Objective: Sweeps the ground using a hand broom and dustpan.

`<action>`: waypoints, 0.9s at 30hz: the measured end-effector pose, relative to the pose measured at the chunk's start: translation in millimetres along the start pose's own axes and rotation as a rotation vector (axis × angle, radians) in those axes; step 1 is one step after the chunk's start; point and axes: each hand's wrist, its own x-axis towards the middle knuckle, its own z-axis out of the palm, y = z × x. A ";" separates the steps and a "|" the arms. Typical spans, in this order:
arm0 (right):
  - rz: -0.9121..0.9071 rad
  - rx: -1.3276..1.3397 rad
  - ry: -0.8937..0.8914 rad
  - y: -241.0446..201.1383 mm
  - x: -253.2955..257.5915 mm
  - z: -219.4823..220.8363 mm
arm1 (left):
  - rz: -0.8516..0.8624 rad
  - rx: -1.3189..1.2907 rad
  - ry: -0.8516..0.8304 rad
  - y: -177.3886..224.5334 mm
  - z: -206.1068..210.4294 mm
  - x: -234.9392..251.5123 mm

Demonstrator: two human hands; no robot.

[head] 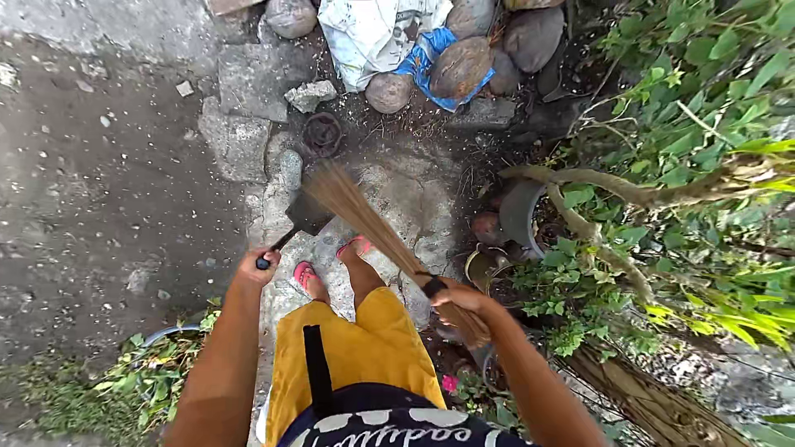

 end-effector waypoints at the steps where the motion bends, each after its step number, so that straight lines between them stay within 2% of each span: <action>1: 0.004 0.059 0.040 10.1 -14.8 -8.5 | -0.012 -0.009 -0.007 3.2 -16.3 -3.7; 3: -0.024 0.154 0.167 19.7 -26.0 -17.1 | -0.050 -0.015 -0.022 10.7 -46.1 -9.7; 5: -0.049 0.232 0.308 10.4 -12.3 -11.9 | -0.059 -0.004 -0.008 21.3 -67.2 -12.7; 8: -0.046 0.278 0.434 -11.9 55.8 33.2 | -0.008 0.091 0.060 33.8 -81.8 -3.4; 10: -0.060 0.093 0.342 -20.5 114.2 85.2 | 0.009 0.153 0.092 42.0 -86.3 13.0; 12: -0.066 -0.168 0.117 -26.2 150.3 141.4 | -0.008 0.225 0.105 50.9 -90.4 24.7; 14: -0.066 -0.316 -0.069 -25.6 154.0 189.7 | -0.055 0.337 0.099 62.6 -107.5 26.7; 17: -0.154 -0.209 -0.135 -4.7 117.2 237.8 | -0.119 0.524 -0.023 83.0 -145.4 24.2; 19: -0.211 -0.055 -0.021 24.5 83.8 260.1 | -0.135 0.655 -0.094 85.1 -154.3 13.5; 22: -0.239 0.223 0.166 68.5 37.8 306.9 | -0.128 0.806 -0.092 87.3 -159.4 -20.6; 25: -0.321 0.442 0.383 109.5 50.0 348.5 | -0.114 0.894 -0.152 95.6 -155.2 -55.5; 27: -0.303 0.529 0.511 126.6 71.4 369.3 | -0.133 0.953 -0.210 98.4 -150.6 -75.3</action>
